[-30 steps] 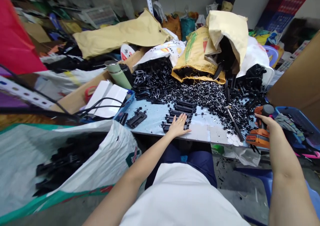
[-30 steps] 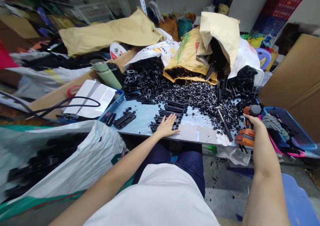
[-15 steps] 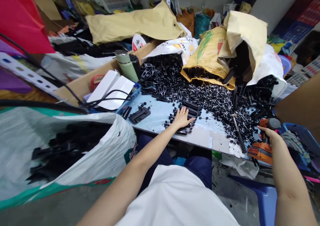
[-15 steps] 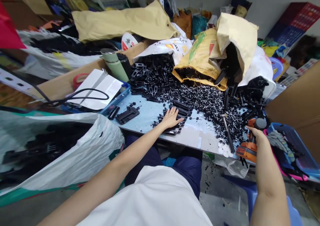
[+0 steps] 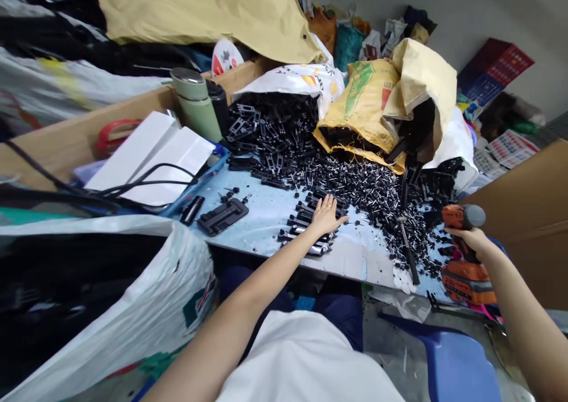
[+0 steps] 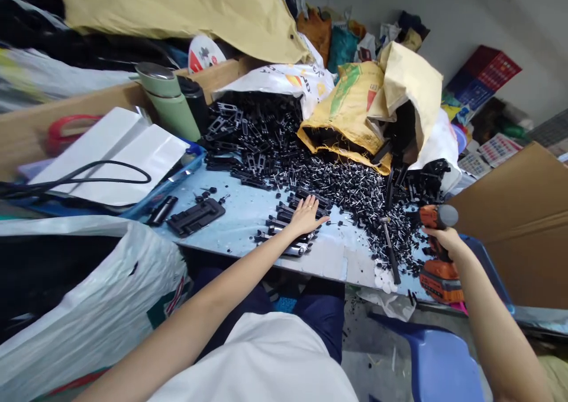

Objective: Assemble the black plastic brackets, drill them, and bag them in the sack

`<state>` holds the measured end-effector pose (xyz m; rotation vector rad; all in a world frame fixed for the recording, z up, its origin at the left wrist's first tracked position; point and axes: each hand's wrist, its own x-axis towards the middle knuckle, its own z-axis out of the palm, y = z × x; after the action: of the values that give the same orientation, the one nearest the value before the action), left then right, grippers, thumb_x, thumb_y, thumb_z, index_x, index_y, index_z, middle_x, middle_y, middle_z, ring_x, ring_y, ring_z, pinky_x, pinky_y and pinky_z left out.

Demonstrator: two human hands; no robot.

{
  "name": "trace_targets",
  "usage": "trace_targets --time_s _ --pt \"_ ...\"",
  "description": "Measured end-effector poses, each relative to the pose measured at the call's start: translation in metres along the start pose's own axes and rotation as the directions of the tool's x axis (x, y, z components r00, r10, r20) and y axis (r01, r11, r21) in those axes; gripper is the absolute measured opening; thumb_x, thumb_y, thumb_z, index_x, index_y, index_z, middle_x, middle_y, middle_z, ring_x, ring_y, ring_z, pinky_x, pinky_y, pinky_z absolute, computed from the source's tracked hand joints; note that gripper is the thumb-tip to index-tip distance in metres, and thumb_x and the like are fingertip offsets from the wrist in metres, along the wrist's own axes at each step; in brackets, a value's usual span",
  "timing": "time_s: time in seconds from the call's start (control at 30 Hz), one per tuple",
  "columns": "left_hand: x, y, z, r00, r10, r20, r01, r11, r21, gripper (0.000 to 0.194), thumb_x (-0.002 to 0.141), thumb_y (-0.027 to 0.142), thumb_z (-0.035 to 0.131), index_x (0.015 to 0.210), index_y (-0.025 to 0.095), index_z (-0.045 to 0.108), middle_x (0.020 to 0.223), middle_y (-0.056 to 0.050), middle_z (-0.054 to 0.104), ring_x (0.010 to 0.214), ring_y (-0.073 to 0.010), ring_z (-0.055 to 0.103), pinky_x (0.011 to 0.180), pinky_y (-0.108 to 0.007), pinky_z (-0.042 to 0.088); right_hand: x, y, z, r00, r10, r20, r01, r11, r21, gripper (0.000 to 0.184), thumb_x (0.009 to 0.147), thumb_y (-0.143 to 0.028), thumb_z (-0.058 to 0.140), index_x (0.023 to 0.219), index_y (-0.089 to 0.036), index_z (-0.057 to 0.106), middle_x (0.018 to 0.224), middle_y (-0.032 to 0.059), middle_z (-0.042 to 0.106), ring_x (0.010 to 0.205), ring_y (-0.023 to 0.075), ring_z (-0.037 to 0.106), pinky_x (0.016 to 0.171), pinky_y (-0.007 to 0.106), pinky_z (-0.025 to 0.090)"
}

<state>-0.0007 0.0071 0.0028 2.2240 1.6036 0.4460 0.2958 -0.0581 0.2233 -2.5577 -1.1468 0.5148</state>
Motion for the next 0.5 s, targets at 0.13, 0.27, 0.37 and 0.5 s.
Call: trace_targets --time_s 0.13,0.27,0.37,0.5 --pt "0.001 0.002 0.003 0.998 0.048 0.042 -0.048 0.999 -0.007 0.080 0.082 0.066 0.022 0.138 0.010 0.032 0.146 -0.014 0.030 0.137 -0.0274 0.021 0.112 -0.046 0.013 -0.011 -0.062 0.017 0.966 -0.153 0.210 0.148 0.988 0.035 0.010 0.068 -0.012 0.063 0.075 -0.016 0.057 0.043 -0.0034 0.045 0.037 0.0095 0.040 0.039 0.024 0.037" --pt "0.000 0.001 0.003 0.992 0.092 0.081 -0.091 0.996 -0.016 0.080 0.081 0.067 0.023 0.139 0.013 0.031 0.147 -0.011 0.028 0.137 -0.0274 0.020 0.112 -0.047 0.013 -0.010 -0.136 0.068 0.795 -0.401 0.455 0.466 0.884 -0.034 0.030 0.058 -0.006 0.064 0.087 -0.014 0.061 0.053 -0.0053 0.051 0.044 0.0077 0.043 0.043 0.021 0.040" --pt "0.002 0.000 0.004 0.992 0.093 0.085 -0.092 0.996 -0.019 0.079 0.082 0.067 0.024 0.139 0.012 0.030 0.147 -0.012 0.028 0.137 -0.0270 0.020 0.112 -0.046 0.014 -0.006 -0.188 0.110 0.697 -0.434 0.570 0.608 0.780 -0.149 0.019 0.059 -0.010 0.065 0.078 -0.013 0.063 0.052 -0.0040 0.051 0.047 0.0089 0.046 0.045 0.021 0.042" --pt "0.002 0.000 0.008 0.996 0.076 0.043 -0.075 0.997 -0.029 0.078 0.082 0.065 0.028 0.138 0.011 0.032 0.146 -0.012 0.030 0.137 -0.0269 0.022 0.112 -0.046 0.015 0.003 -0.240 0.151 0.621 -0.446 0.645 0.729 0.631 -0.265 0.016 0.059 -0.018 0.070 0.072 -0.014 0.064 0.059 -0.0006 0.056 0.055 0.0120 0.053 0.051 0.023 0.046"
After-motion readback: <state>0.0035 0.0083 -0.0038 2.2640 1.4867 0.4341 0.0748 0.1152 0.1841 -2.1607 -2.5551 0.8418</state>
